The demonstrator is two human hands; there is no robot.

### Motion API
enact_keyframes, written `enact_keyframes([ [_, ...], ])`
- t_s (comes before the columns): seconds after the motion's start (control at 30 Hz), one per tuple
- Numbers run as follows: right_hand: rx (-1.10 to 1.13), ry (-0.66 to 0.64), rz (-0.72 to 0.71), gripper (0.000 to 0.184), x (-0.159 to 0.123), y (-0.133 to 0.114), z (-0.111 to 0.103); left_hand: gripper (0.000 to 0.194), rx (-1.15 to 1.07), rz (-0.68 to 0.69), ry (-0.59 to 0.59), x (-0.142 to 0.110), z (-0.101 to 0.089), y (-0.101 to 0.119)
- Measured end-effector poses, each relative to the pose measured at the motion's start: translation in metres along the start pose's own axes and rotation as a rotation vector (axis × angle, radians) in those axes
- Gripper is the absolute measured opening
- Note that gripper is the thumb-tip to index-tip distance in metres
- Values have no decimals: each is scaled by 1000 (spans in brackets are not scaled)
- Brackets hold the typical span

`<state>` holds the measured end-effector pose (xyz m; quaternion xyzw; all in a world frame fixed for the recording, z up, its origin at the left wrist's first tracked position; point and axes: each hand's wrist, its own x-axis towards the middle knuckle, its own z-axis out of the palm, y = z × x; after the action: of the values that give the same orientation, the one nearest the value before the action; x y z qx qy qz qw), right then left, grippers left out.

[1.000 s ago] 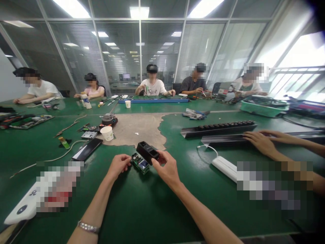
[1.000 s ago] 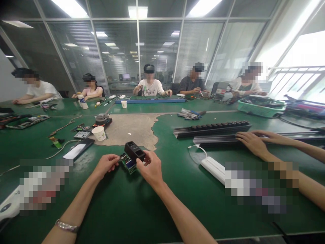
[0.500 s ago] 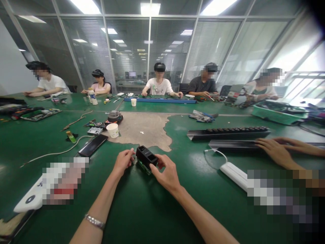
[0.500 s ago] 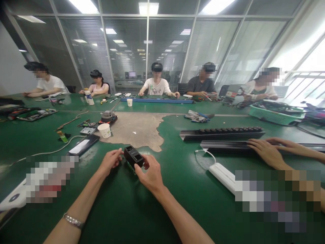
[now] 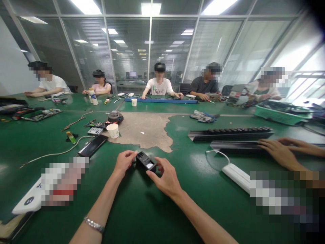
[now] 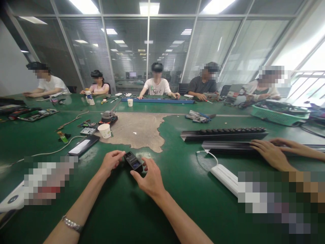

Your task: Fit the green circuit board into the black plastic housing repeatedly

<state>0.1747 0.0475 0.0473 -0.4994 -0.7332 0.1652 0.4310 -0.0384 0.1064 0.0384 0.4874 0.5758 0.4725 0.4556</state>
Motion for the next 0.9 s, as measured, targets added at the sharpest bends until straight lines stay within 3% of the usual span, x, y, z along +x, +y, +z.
enact_keyframes([
  [0.17, -29, -13, -15, 36, -1, 0, -2, 49, -4, 28, 40, 2, 5, -1],
  [0.3, -74, -32, 0, 46, -2, 0, -2, 48, 3, 28, 60, 2, 8, 0],
  [0.47, -42, -21, -14, 33, -4, 0, 2, 52, -10, -13, 63, 0, 8, 2],
  [0.7, 90, 173, -39, 36, 7, -1, -16, 46, 63, -20, 80, -3, 1, 4],
  [0.8, 65, 278, 24, 35, 14, 8, -27, 44, 150, -53, 34, -3, -2, 2],
  [0.9, 1, 278, 93, 32, 18, 24, -28, 46, 179, -93, -16, -2, -3, 1],
])
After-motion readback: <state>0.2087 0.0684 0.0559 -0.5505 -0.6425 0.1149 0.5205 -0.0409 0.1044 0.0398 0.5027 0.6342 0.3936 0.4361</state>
